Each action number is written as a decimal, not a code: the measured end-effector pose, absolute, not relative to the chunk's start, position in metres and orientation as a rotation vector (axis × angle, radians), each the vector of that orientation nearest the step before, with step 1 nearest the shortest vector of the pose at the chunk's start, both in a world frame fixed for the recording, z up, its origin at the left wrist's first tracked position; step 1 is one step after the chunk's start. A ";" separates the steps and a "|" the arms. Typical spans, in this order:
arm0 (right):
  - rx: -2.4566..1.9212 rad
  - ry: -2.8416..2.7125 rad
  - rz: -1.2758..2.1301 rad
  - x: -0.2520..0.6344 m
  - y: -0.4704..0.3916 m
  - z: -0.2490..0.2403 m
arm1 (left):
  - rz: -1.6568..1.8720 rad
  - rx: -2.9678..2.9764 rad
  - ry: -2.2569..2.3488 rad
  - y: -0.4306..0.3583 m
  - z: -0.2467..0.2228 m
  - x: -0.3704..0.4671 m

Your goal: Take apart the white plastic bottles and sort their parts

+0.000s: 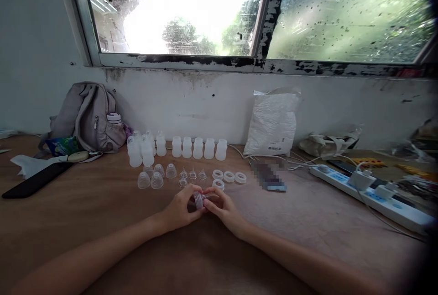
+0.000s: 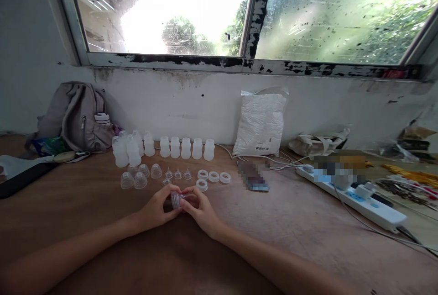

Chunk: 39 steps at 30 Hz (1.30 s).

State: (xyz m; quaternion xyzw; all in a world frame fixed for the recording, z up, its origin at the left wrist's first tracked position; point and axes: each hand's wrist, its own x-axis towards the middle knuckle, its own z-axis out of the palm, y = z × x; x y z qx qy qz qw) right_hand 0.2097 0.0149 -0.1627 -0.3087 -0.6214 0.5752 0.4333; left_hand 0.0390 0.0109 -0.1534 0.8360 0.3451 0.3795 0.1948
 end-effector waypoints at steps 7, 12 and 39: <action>-0.825 -1.455 1.470 0.209 0.018 -0.162 | 1.052 2.208 1.013 0.013 -0.151 0.030; -0.863 -1.317 1.525 0.209 0.019 -0.162 | 1.085 1.856 0.953 0.017 -0.155 0.031; -0.888 -1.537 1.325 0.206 0.017 -0.162 | 1.121 1.876 0.934 0.016 -0.159 0.030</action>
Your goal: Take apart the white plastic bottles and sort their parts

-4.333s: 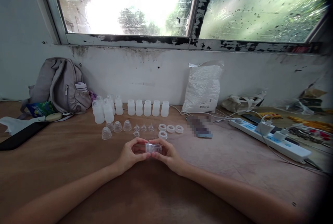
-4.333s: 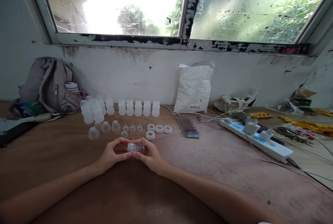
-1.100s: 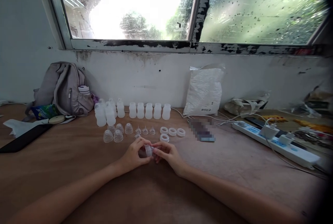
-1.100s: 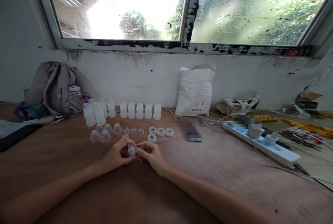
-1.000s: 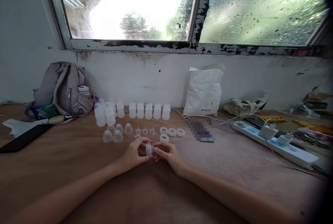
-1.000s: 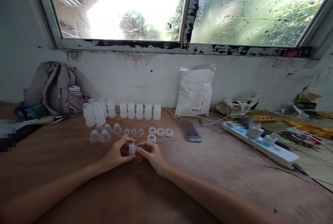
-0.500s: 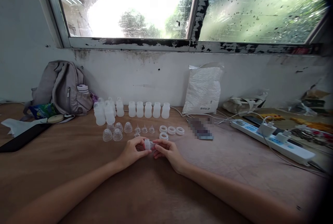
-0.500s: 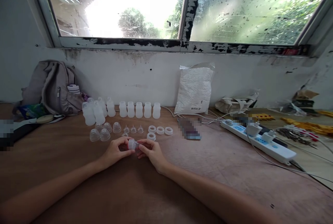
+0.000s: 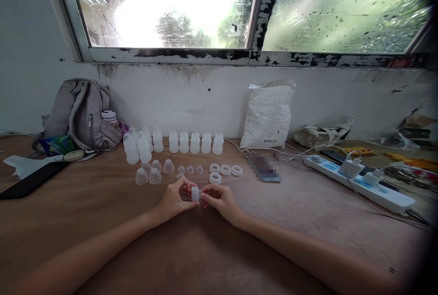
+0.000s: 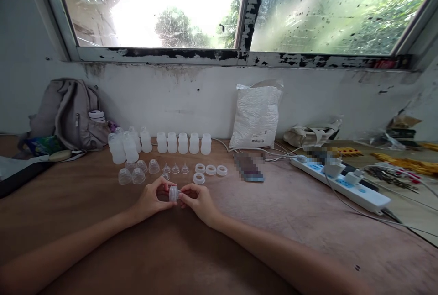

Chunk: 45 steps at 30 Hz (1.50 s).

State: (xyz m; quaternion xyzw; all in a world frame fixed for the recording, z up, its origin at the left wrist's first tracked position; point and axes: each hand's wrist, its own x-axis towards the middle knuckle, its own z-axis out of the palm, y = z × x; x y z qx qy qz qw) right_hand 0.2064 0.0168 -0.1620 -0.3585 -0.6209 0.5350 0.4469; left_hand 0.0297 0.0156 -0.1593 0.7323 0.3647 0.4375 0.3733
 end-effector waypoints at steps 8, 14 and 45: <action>-0.918 -1.700 1.199 0.209 0.018 -0.166 | 1.071 1.930 0.945 0.015 -0.161 0.029; -0.945 -1.751 1.147 0.208 0.016 -0.167 | 0.989 2.009 1.016 0.016 -0.163 0.028; -0.768 -1.130 1.627 0.205 0.017 -0.161 | 1.075 1.863 0.925 0.014 -0.154 0.035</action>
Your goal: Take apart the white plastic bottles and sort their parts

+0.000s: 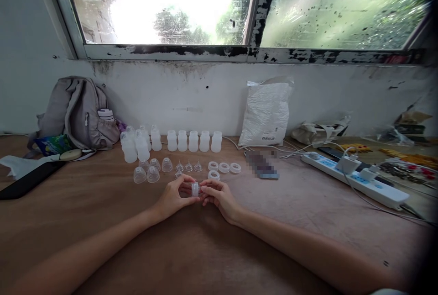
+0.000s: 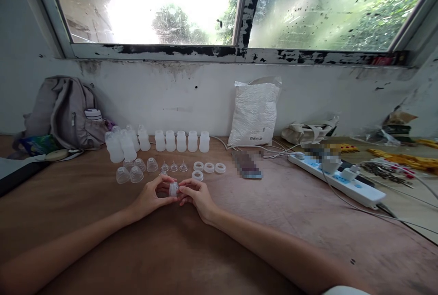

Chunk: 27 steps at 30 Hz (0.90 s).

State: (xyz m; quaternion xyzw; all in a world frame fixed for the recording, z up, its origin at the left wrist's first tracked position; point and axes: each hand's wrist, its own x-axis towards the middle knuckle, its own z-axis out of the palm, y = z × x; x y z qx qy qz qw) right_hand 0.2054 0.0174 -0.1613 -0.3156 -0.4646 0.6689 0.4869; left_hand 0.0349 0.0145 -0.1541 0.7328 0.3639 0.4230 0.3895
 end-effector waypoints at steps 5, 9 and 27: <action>-0.796 -1.111 1.563 0.205 0.012 -0.157 | 1.081 1.868 0.910 0.014 -0.153 0.035; -0.806 -1.158 1.450 0.204 0.011 -0.154 | 1.119 1.825 0.872 0.014 -0.154 0.034; -0.802 -1.223 1.416 0.204 0.013 -0.157 | 1.092 1.849 0.852 0.017 -0.156 0.033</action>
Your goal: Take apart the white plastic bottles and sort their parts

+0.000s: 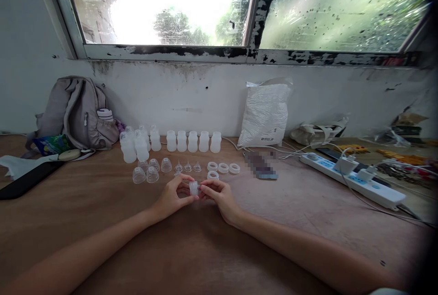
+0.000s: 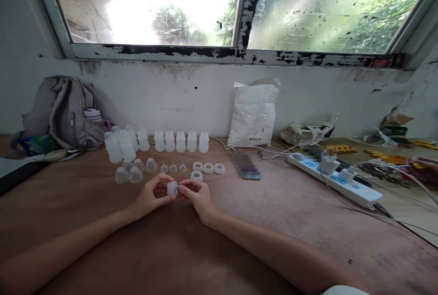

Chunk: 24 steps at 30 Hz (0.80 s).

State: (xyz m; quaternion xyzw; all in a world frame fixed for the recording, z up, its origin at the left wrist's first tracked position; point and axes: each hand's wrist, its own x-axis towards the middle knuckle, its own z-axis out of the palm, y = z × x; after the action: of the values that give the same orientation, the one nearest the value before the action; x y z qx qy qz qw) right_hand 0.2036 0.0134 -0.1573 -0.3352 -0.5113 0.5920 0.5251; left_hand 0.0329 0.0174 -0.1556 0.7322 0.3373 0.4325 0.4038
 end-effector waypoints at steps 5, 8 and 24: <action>-0.815 -1.238 1.402 0.203 0.013 -0.156 | 1.069 1.844 0.893 0.016 -0.156 0.033; -0.845 -1.265 1.391 0.203 0.013 -0.156 | 1.071 1.853 0.912 0.015 -0.156 0.033; -0.852 -1.667 1.221 0.203 0.018 -0.171 | 1.070 1.678 0.868 0.027 -0.161 0.030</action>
State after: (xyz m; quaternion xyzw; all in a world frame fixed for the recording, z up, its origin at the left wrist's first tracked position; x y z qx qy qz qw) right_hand 0.2032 0.0179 -0.1711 -0.3426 -0.6705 0.4912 0.4379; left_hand 0.0302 0.0271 -0.1610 0.6835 0.3538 0.4359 0.4664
